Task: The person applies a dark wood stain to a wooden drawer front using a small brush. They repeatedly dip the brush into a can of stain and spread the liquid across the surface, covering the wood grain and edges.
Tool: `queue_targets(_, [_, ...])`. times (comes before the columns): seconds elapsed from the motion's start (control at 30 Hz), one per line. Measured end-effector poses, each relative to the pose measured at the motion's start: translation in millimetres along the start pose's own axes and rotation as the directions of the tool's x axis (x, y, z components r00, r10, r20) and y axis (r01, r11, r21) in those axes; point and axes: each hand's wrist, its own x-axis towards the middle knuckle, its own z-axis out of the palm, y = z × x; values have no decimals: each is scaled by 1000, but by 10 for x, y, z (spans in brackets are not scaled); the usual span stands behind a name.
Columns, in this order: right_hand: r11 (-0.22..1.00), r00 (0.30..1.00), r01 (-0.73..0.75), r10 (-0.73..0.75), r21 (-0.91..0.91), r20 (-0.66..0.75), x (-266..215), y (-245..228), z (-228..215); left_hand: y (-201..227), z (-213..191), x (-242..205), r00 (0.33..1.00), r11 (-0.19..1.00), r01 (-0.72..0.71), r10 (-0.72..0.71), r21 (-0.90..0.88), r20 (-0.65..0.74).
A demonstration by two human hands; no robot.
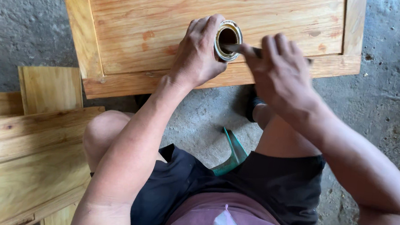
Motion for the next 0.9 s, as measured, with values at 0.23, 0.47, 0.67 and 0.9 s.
queue_targets(0.23, [987,992,-124,125,105,1,-313,408,-471,-151,-237,16,987,939,142,-160,-314,-29])
queue_targets(0.47, [952,973,-228,230,206,16,-49,106,-315,25,-235,40,990,993,14,-29,-114,-135])
queue_targets(0.67, [940,965,-253,229,227,127,329,-53,-153,119,-169,55,988,998,-21,31,66,-149])
queue_targets(0.9, [887,921,-366,302,282,244,460,-151,5,63,-111,8,995,992,-4,17,123,-103])
